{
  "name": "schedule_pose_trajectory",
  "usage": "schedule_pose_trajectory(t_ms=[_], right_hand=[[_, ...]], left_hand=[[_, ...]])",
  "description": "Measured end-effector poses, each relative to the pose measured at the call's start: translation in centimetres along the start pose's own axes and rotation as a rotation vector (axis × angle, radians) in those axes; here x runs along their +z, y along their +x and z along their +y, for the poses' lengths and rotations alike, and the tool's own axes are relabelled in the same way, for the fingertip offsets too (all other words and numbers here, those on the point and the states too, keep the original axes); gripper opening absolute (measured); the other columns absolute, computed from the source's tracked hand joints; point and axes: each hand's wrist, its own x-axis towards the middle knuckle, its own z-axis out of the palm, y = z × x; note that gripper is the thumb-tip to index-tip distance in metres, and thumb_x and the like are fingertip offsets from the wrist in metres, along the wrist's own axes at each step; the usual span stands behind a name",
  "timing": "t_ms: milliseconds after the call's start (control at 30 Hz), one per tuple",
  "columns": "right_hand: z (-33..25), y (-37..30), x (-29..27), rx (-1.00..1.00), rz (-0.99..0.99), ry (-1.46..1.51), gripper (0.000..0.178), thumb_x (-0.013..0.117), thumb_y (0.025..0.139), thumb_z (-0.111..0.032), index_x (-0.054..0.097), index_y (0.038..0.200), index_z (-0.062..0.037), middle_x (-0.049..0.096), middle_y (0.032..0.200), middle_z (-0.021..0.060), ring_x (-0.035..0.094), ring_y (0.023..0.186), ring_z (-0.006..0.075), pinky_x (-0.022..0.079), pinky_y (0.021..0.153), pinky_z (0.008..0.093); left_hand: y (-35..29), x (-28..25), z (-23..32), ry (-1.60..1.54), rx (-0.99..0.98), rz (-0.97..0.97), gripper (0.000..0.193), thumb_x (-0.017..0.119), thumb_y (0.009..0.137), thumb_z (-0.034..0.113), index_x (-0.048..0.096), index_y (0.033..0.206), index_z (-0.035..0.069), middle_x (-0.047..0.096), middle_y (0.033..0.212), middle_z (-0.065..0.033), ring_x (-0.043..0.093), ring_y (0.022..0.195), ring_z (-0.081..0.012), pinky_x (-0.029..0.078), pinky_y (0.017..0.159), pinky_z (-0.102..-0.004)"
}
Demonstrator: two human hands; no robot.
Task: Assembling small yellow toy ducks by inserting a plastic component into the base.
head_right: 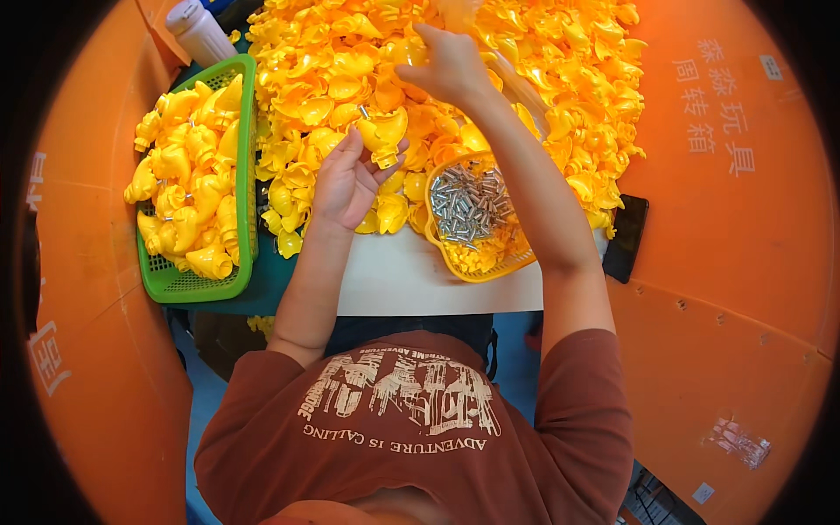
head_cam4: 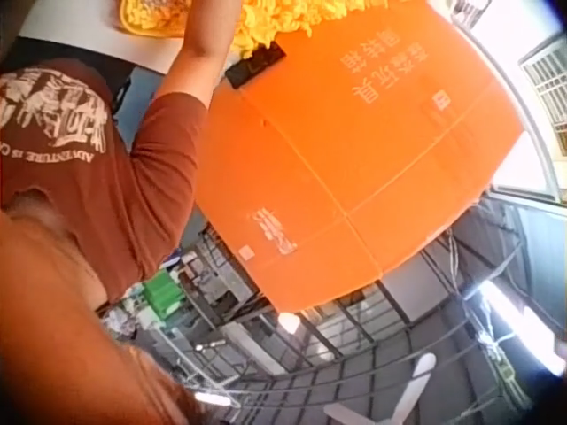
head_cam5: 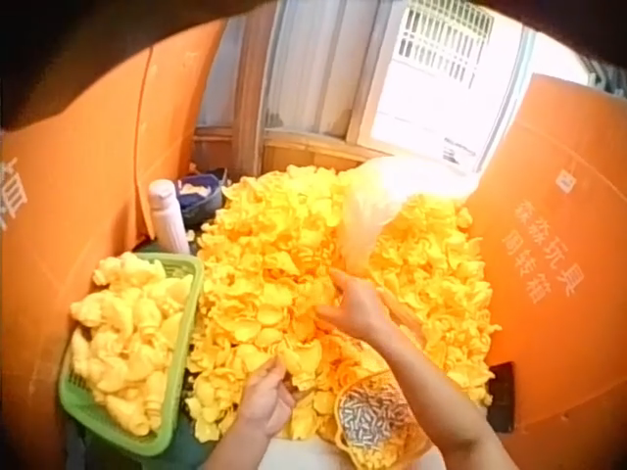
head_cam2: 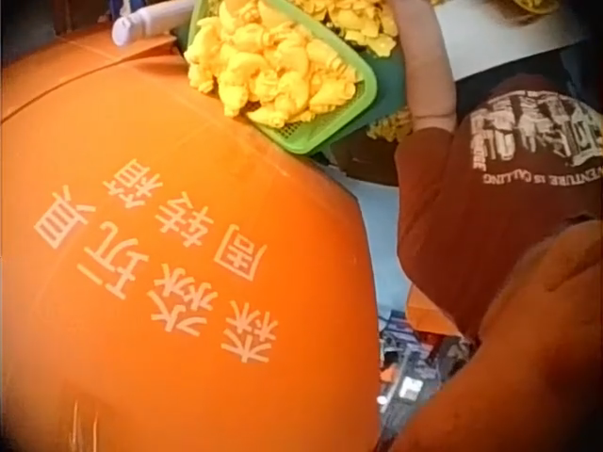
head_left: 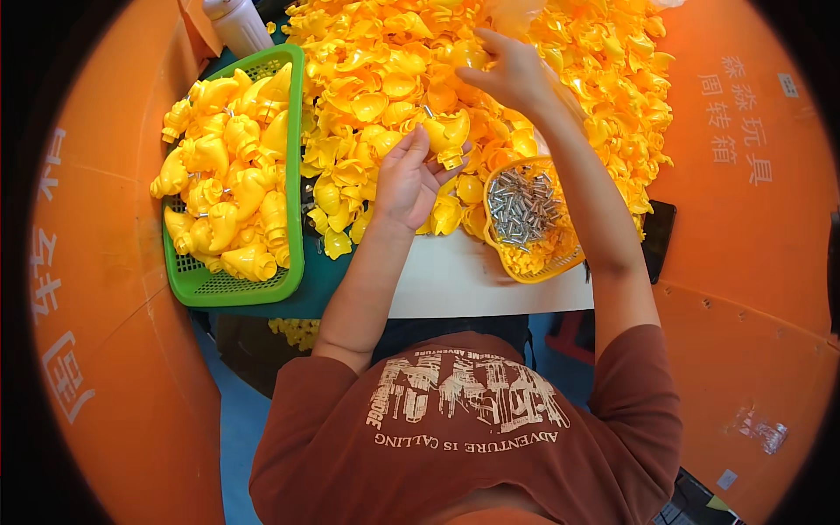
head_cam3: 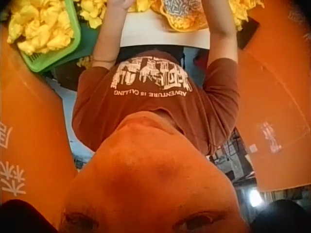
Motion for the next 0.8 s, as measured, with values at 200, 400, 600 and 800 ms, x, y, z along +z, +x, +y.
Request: schedule_pose_trajectory(t_ms=[200, 400, 600, 800], right_hand=[[-3.5, -8.9, -5.4, -0.384, -0.2, 0.381, 0.06, 0.068, 0.065, -0.001, 0.051, 0.122, -0.011, 0.055, 0.116, 0.016, 0.055, 0.105, 0.0315, 0.041, 0.091, 0.0389], [-2.5, -11.5, -4.8, -0.573, -0.083, 0.114, 0.059, 0.061, 0.062, 0.004, 0.056, 0.117, -0.0156, 0.044, 0.129, 0.0175, 0.044, 0.118, 0.035, 0.039, 0.093, 0.0393], [-3.2, -14.0, -3.7, -0.382, 0.039, 0.284, 0.053, 0.071, 0.067, -0.01, 0.054, 0.118, -0.0057, 0.045, 0.129, 0.0177, 0.044, 0.118, 0.0333, 0.035, 0.098, 0.0422], [-2.6, -14.5, -3.1, -0.41, 0.156, 0.222, 0.067, 0.079, 0.062, -0.023, 0.051, 0.118, -0.0001, 0.053, 0.12, 0.0161, 0.051, 0.112, 0.0309, 0.036, 0.097, 0.0426]], left_hand=[[0.1, -0.1, 0.4, -0.14, -0.247, -0.169, 0.03, 0.039, 0.095, 0.026, 0.048, 0.114, 0.005, 0.056, 0.112, -0.013, 0.057, 0.102, -0.0291, 0.049, 0.085, -0.0444], [-0.9, 0.6, -1.3, -0.083, -0.259, -0.273, 0.028, 0.037, 0.096, 0.022, 0.047, 0.117, 0.007, 0.058, 0.104, -0.009, 0.059, 0.095, -0.0238, 0.049, 0.084, -0.0446], [-1.4, 2.3, -2.3, -0.025, -0.097, -0.268, 0.032, 0.042, 0.094, 0.02, 0.046, 0.119, 0.001, 0.056, 0.112, -0.0097, 0.058, 0.098, -0.0194, 0.049, 0.084, -0.0353], [-1.8, 2.0, -2.4, 0.159, 0.031, -0.236, 0.038, 0.044, 0.094, 0.018, 0.041, 0.126, -0.003, 0.056, 0.112, -0.0109, 0.057, 0.098, -0.0172, 0.048, 0.083, -0.0275]])
